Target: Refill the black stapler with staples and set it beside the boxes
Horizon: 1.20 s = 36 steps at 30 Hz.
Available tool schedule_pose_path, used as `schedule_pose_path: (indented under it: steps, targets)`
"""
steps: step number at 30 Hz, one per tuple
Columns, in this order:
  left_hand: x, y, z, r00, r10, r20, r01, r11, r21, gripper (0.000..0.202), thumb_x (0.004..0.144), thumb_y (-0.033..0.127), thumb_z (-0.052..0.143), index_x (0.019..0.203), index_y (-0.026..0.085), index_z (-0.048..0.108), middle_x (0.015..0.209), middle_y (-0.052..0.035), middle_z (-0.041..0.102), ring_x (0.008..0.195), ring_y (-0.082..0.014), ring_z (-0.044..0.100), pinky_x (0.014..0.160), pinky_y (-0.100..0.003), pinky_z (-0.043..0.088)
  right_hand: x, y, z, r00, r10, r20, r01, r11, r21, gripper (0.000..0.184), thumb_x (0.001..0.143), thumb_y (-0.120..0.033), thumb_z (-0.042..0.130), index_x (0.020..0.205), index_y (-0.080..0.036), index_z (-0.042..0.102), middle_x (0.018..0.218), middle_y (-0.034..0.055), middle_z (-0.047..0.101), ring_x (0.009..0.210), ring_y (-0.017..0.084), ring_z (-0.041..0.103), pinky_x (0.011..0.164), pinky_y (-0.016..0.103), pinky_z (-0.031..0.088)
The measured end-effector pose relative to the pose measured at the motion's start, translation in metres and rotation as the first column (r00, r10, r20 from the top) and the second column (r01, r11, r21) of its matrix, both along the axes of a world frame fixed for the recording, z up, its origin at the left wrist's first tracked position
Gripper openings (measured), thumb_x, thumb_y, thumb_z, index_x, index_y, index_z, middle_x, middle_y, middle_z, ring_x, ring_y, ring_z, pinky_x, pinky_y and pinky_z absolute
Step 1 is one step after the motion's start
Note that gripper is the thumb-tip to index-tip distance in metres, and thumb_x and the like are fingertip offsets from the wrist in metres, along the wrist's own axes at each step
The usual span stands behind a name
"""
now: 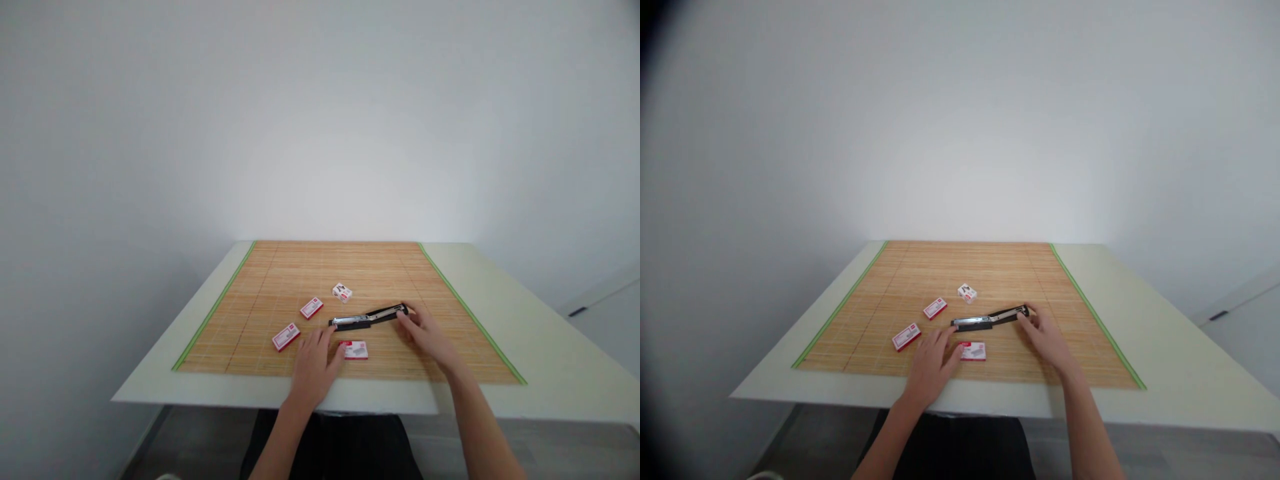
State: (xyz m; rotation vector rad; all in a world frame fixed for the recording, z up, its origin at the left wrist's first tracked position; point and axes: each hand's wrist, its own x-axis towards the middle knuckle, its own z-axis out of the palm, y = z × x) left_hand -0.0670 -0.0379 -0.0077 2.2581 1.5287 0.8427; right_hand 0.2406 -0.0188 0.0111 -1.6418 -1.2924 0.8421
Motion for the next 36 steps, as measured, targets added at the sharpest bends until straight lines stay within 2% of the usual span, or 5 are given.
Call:
schedule_pose_path:
  steps: [5, 16, 23, 30, 36]
  targets:
    - [-0.002, 0.002, 0.000, 1.000, -0.010, -0.011, 0.010, 1.000, -0.015, 0.041, 0.104, 0.047, 0.048, 0.139, 0.027, 0.056, 0.126, -0.0085, 0.064, 0.118, -0.0288, 0.058, 0.096, -0.043, 0.046, -0.017, 0.026, 0.027, 0.973, 0.225, -0.053, -0.216, 0.967, 0.139, 0.051, 0.085, -0.064, 0.067, 0.107, -0.018, 0.068, 0.075, -0.0014, 0.059, 0.063, 0.013, 0.048, 0.057, 0.025, 0.038]
    - [-0.002, 0.000, 0.002, 1.000, -0.008, 0.006, 0.009, 1.000, -0.028, 0.037, 0.102, 0.041, 0.049, 0.137, 0.028, 0.055, 0.110, -0.0064, 0.065, 0.103, -0.0263, 0.060, 0.092, -0.042, 0.046, -0.126, 0.054, 0.030, 0.670, 0.304, 0.677, -0.452, 0.891, 0.047, 0.025, 0.078, -0.038, 0.084, 0.096, -0.023, 0.075, 0.094, 0.0052, 0.072, 0.088, 0.023, 0.064, 0.074, 0.030, 0.042]
    - [-0.003, -0.001, 0.002, 1.000, -0.012, 0.010, 0.012, 1.000, -0.029, 0.037, 0.103, 0.042, 0.050, 0.137, 0.028, 0.054, 0.116, -0.0063, 0.065, 0.108, -0.0260, 0.059, 0.094, -0.041, 0.045, -0.094, 0.049, 0.031, 0.679, 0.417, 0.604, -0.592, 0.797, 0.116, 0.024, 0.088, -0.031, 0.074, 0.112, -0.028, 0.077, 0.114, 0.0061, 0.072, 0.109, 0.025, 0.062, 0.095, 0.035, 0.046]
    - [-0.002, -0.006, 0.006, 0.998, -0.028, -0.055, 0.027, 1.000, -0.008, 0.022, 0.095, 0.035, 0.061, 0.116, 0.028, 0.063, 0.116, -0.0039, 0.065, 0.113, -0.0261, 0.057, 0.097, -0.041, 0.044, -0.056, 0.021, 0.006, 0.871, 0.220, 0.440, -0.305, 0.943, 0.133, 0.032, 0.090, -0.044, 0.067, 0.115, -0.025, 0.076, 0.102, 0.0070, 0.074, 0.091, 0.025, 0.065, 0.082, 0.035, 0.049]
    - [0.005, -0.010, 0.011, 0.979, -0.155, -0.130, 0.159, 0.987, 0.022, 0.065, 0.090, 0.037, 0.069, 0.150, 0.037, 0.045, 0.131, -0.0033, 0.064, 0.116, -0.0275, 0.056, 0.099, -0.041, 0.044, -0.080, -0.010, -0.024, 0.970, -0.044, 0.240, -0.012, 0.974, 0.226, 0.046, 0.094, -0.060, 0.057, 0.111, -0.021, 0.075, 0.098, 0.0096, 0.075, 0.082, 0.025, 0.065, 0.074, 0.035, 0.049]
